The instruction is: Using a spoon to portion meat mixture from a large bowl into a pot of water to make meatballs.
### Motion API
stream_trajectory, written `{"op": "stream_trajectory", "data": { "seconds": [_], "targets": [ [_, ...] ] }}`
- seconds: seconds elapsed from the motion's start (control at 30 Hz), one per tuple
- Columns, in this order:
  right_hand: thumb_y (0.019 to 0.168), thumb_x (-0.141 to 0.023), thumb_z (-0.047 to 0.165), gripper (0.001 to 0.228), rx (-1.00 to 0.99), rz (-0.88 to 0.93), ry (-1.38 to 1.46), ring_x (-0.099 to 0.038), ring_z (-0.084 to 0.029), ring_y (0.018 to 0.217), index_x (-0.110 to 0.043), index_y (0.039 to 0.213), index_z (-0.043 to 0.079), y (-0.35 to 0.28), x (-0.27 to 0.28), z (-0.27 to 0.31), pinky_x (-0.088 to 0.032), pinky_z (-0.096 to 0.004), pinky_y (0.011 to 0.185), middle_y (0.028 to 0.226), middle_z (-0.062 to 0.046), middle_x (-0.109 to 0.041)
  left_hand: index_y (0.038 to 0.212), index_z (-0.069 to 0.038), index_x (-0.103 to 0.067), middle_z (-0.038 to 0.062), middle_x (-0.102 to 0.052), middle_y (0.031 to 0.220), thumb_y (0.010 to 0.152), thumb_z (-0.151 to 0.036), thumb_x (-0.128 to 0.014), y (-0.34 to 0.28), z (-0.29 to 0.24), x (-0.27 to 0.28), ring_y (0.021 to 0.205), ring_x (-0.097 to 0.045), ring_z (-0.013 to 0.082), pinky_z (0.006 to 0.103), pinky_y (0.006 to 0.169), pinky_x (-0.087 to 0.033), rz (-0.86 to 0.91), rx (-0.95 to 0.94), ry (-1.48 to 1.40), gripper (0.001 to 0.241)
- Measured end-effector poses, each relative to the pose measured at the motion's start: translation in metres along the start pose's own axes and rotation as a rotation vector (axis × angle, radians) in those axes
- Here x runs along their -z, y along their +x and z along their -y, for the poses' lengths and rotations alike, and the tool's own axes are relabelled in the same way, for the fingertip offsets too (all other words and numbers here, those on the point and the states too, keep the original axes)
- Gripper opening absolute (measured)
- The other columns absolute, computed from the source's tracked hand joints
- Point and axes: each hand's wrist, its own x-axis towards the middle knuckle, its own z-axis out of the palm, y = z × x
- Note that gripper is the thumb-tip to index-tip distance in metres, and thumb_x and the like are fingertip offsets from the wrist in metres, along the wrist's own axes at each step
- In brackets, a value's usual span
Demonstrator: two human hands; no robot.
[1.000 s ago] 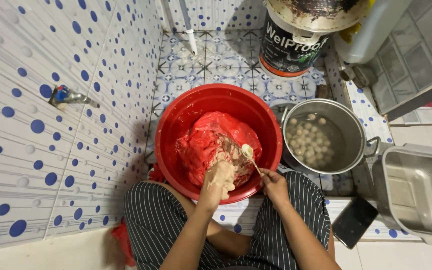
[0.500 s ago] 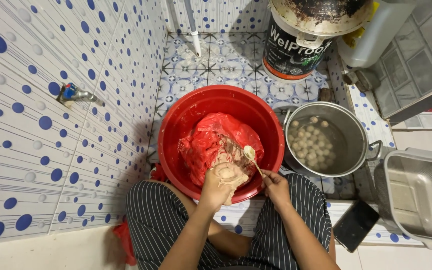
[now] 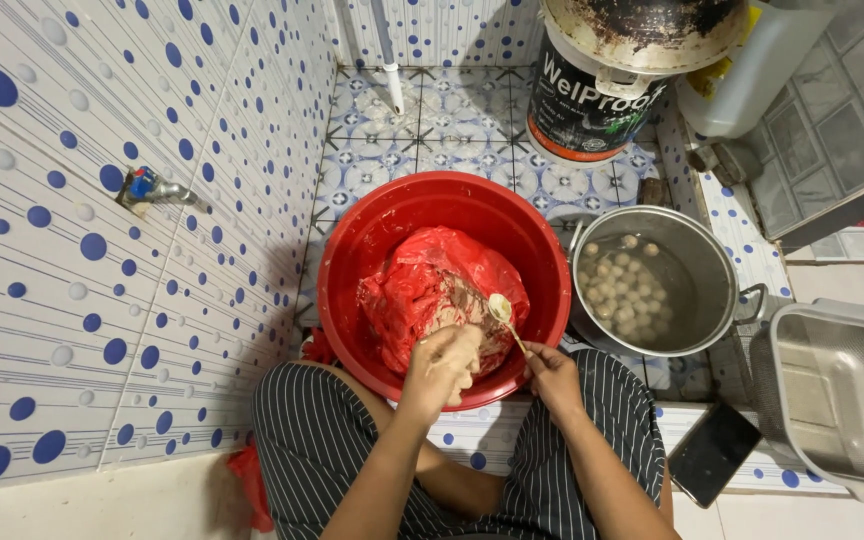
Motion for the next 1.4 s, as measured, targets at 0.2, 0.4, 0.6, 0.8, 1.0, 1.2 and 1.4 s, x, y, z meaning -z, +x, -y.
{"op": "stream_trajectory", "data": {
  "seconds": [0.2, 0.4, 0.6, 0.8, 1.0, 1.2, 1.4],
  "targets": [
    [0.094, -0.061, 0.003, 0.027, -0.007, 0.003, -0.014, -0.051, -0.019, 0.032, -0.073, 0.117, -0.006, 0.002, 0.000, -0.002, -0.039, -0.028, 0.036, 0.057, -0.017, -0.062, 0.109, -0.001, -0.072, 0.013, -0.062, 0.060, 0.081, -0.009, -0.086, -0.020, -0.035, -0.011, 0.034, -0.048, 0.0130, 0.0242, 0.022, -0.044, -0.028, -0.063, 0.084, 0.032],
    [0.094, -0.060, 0.002, 0.028, -0.005, 0.010, -0.007, -0.051, -0.019, 0.032, -0.072, 0.118, -0.006, 0.004, 0.001, -0.006, -0.039, -0.028, 0.036, 0.057, -0.017, -0.062, 0.102, 0.006, -0.068, 0.012, -0.062, 0.055, 0.076, 0.002, -0.083, -0.011, -0.008, -0.002, 0.035, -0.054, 0.0149, 0.0260, 0.024, -0.049, -0.059, -0.048, 0.155, 0.030],
    [0.094, -0.061, 0.002, 0.027, -0.005, -0.006, -0.014, -0.050, -0.019, 0.033, -0.073, 0.117, -0.005, 0.000, 0.000, -0.002, -0.038, -0.028, 0.036, 0.056, -0.017, -0.061, 0.101, 0.010, -0.062, 0.021, -0.055, 0.047, 0.085, -0.001, -0.075, -0.008, -0.002, 0.000, 0.028, -0.052, 0.0240, 0.0299, 0.022, -0.047, -0.100, 0.032, 0.088, 0.023],
    [0.095, -0.064, 0.004, 0.026, 0.144, -0.042, -0.186, -0.065, -0.024, 0.066, -0.078, 0.117, 0.001, -0.042, 0.003, 0.057, -0.053, -0.038, 0.063, 0.079, -0.029, -0.075, 0.090, -0.004, -0.065, 0.011, -0.054, 0.055, 0.096, -0.020, -0.066, -0.008, -0.017, 0.008, 0.038, -0.050, 0.0124, 0.0251, 0.023, -0.044, 0.002, 0.002, -0.028, 0.017],
    [0.091, -0.063, -0.005, 0.042, 0.314, 0.160, -0.404, -0.056, -0.007, 0.044, -0.068, 0.129, 0.010, -0.090, 0.024, 0.134, -0.053, -0.015, 0.036, 0.111, -0.014, -0.080, 0.115, -0.007, -0.074, 0.008, -0.078, 0.118, 0.079, -0.018, -0.082, -0.030, -0.057, -0.008, 0.114, -0.074, 0.0212, 0.0321, 0.107, -0.056, -0.005, -0.009, 0.245, 0.039],
    [0.092, -0.060, -0.002, 0.047, 0.894, 0.179, -0.906, -0.060, -0.011, 0.050, -0.060, 0.136, 0.014, -0.125, 0.022, 0.183, -0.065, -0.026, 0.045, 0.074, -0.001, -0.065, 0.097, -0.008, -0.068, 0.004, -0.075, 0.084, 0.080, -0.006, -0.087, -0.031, -0.060, -0.007, 0.060, -0.064, 0.0098, 0.0240, 0.047, -0.051, -0.023, 0.075, 0.236, 0.026],
    [0.094, -0.060, 0.000, 0.043, 1.004, 0.129, -1.032, -0.054, -0.014, 0.048, -0.059, 0.136, 0.008, -0.132, 0.012, 0.202, -0.057, -0.032, 0.038, 0.074, -0.001, -0.060, 0.098, -0.009, -0.077, 0.007, -0.080, 0.094, 0.078, -0.003, -0.083, -0.021, -0.049, -0.005, 0.092, -0.076, 0.0183, 0.0286, 0.086, -0.063, -0.050, 0.051, 0.251, 0.022]
  ]
}}
